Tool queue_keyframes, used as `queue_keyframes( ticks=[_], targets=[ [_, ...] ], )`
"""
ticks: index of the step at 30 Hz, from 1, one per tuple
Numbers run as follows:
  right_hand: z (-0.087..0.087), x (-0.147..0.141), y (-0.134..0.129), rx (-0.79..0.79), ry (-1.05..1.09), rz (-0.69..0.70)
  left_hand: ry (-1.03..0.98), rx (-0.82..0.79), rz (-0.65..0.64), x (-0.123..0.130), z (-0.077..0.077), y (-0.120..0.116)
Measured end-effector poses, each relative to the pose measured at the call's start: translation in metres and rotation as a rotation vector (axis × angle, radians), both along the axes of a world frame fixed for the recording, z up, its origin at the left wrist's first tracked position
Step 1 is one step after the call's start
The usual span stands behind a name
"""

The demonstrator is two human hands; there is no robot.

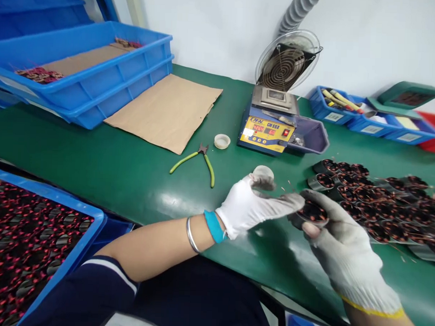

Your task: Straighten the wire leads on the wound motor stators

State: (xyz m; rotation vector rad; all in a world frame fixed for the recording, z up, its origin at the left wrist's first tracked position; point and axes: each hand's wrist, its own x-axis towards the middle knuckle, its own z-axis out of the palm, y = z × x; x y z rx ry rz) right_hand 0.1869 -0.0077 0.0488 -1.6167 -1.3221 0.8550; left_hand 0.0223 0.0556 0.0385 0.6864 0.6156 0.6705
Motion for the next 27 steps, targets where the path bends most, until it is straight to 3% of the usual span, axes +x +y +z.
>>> queue_keyframes(
  ticks=[4, 6, 9, 11, 18, 27],
  targets=[
    [0.005, 0.008, 0.035, -0.088, -0.265, -0.105, 0.172, 0.182, -0.085, -0.002, -0.015, -0.022],
    [0.004, 0.006, 0.052, -0.126, -0.342, -0.136, 0.392, 0.427, -0.151, -0.005, -0.019, -0.034],
    [0.002, 0.002, 0.069, -0.176, -0.392, -0.124, 0.636, 0.830, -0.348, -0.008, -0.018, -0.039],
    [0.001, 0.000, 0.075, -0.209, -0.426, -0.109, 0.673, 0.948, -0.441, -0.008, -0.017, -0.037],
    [0.004, 0.001, 0.083, -0.254, -0.491, -0.126, 0.702, 1.130, -0.490, -0.007, -0.017, -0.037],
    [0.013, 0.009, 0.080, -0.155, -0.350, -0.164, 0.706, 1.277, -0.464, -0.007, -0.016, -0.041]
  ],
)
